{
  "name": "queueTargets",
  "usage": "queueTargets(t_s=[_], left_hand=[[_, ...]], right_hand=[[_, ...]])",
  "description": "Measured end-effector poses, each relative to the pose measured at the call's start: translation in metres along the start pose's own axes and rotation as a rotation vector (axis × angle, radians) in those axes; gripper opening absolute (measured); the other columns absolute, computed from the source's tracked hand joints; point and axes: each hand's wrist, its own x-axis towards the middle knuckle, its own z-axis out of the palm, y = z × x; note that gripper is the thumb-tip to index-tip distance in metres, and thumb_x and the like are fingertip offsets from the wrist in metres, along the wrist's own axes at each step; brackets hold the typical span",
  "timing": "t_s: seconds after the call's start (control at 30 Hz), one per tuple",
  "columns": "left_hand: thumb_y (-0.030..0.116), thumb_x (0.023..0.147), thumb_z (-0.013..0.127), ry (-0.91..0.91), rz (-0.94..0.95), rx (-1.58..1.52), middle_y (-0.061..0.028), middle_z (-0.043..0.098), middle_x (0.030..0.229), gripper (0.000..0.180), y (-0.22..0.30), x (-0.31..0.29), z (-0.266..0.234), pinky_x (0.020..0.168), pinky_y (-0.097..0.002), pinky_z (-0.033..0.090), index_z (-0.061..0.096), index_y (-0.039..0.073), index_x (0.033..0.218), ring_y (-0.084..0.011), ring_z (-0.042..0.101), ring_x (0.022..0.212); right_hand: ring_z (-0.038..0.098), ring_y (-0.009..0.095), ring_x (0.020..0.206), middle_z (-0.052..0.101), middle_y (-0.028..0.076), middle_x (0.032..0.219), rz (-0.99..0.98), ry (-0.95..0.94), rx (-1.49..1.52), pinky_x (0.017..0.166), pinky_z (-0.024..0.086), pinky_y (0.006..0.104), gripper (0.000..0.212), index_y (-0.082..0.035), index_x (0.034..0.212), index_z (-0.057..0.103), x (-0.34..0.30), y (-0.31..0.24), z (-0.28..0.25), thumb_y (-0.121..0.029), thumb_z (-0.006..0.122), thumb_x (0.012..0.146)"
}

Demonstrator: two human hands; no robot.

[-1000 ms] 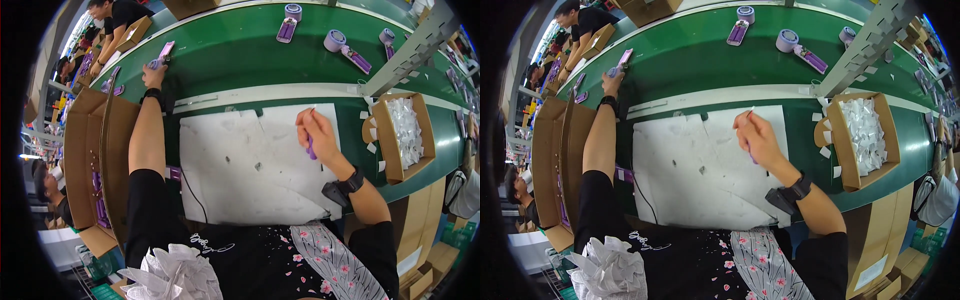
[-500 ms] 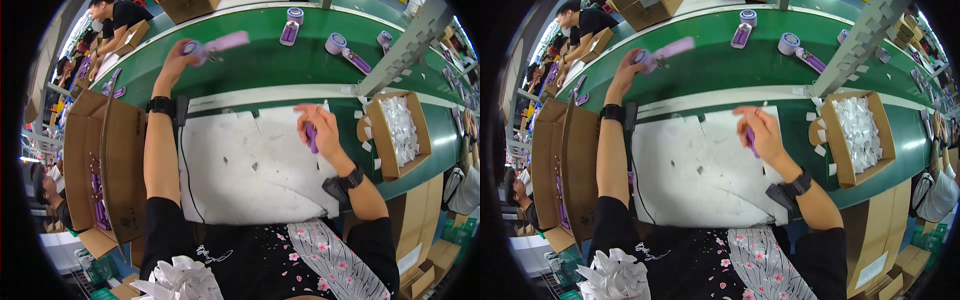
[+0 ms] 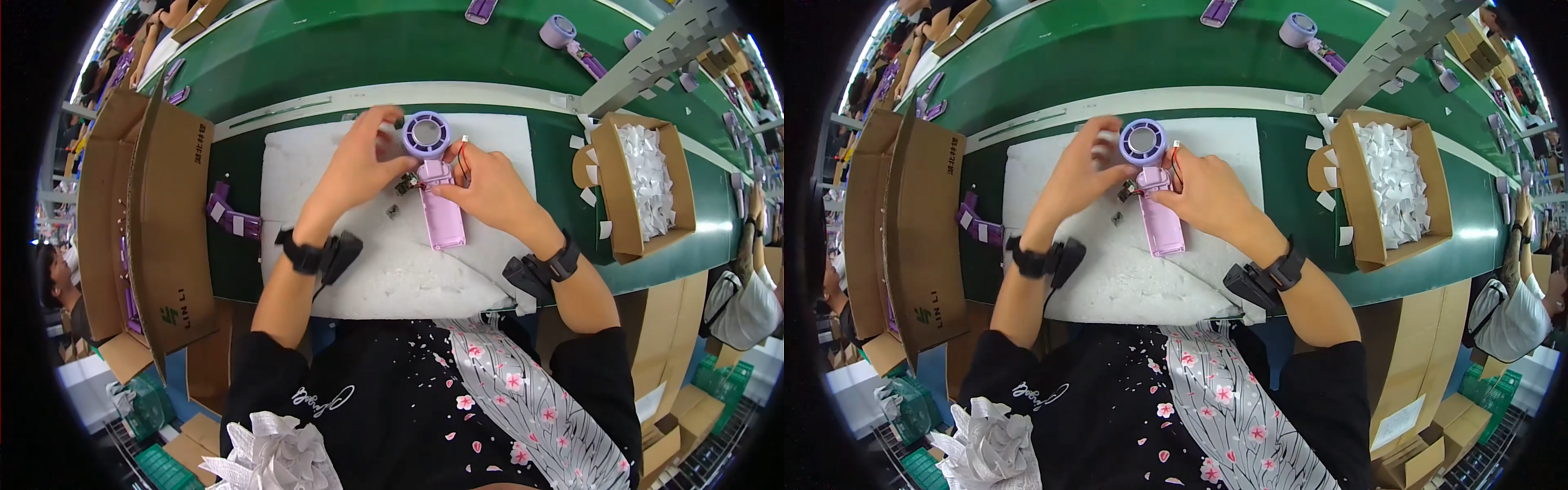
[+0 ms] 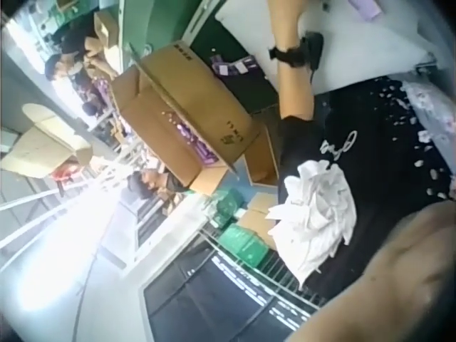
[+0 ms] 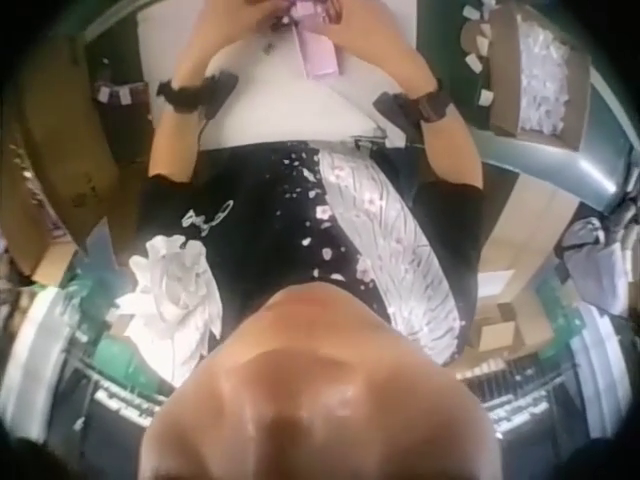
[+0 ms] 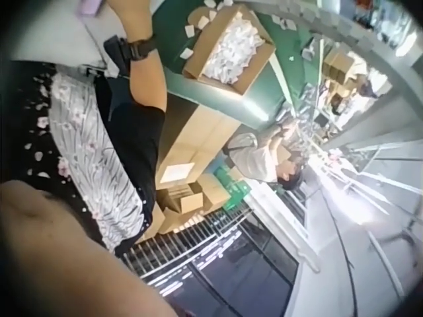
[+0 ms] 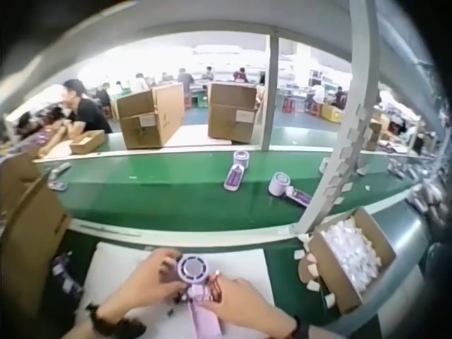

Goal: The person connects a battery pack to a fan housing's circuit board, tests the connection, and then removes the battery to apply a white sticker to it.

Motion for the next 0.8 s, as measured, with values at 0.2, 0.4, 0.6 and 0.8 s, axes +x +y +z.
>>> queueTargets(t_s=[0.2,0.4,0.6,0.8], left_hand=[[0.003,0.073,0.075,-0.316,0.024,-0.044,-0.0034,0.061,0.097,0.033,0.009,-0.029,-0.007,0.08,-0.0286,0.047,0.059,0.003,0.102,-0.0142,0.056,0.089],[-0.001,0.074,0.073,-0.383,-0.02,-0.197,-0.0051,0.064,0.086,0.018,0.005,-0.029,-0.003,0.072,-0.0266,0.049,0.062,0.0,0.089,-0.0151,0.059,0.075],[-0.003,0.073,0.071,-0.32,0.082,-0.197,-0.0086,0.066,0.086,0.019,0.006,-0.033,-0.002,0.073,-0.0282,0.051,0.063,0.0,0.09,-0.0175,0.063,0.075],[-0.007,0.07,0.068,-0.341,-0.023,-0.243,-0.0093,0.066,0.089,0.022,0.013,-0.034,-0.006,0.074,-0.029,0.052,0.065,0.0,0.09,-0.0186,0.064,0.079]], right_hand=[[0.058,0.021,0.061,0.056,0.008,0.068,-0.061,0.083,-0.073,0.055,0.044,0.0316,0.027,-0.003,0.092,0.059,-0.007,-0.012,-0.004,-0.015,0.075,0.074],[0.057,0.019,0.062,0.056,0.006,0.078,-0.304,0.102,-0.2,0.055,0.045,0.0298,0.018,-0.005,0.088,0.064,-0.012,-0.014,-0.002,-0.009,0.074,0.073],[0.057,0.018,0.062,0.054,0.004,0.081,-0.228,0.048,-0.08,0.055,0.045,0.027,0.017,-0.006,0.084,0.069,-0.015,-0.023,0.0,-0.004,0.075,0.069],[0.057,0.016,0.064,0.053,0.004,0.08,-0.152,0.043,0.006,0.054,0.045,0.0262,0.015,-0.005,0.079,0.069,-0.015,-0.03,-0.003,0.0,0.075,0.066]])
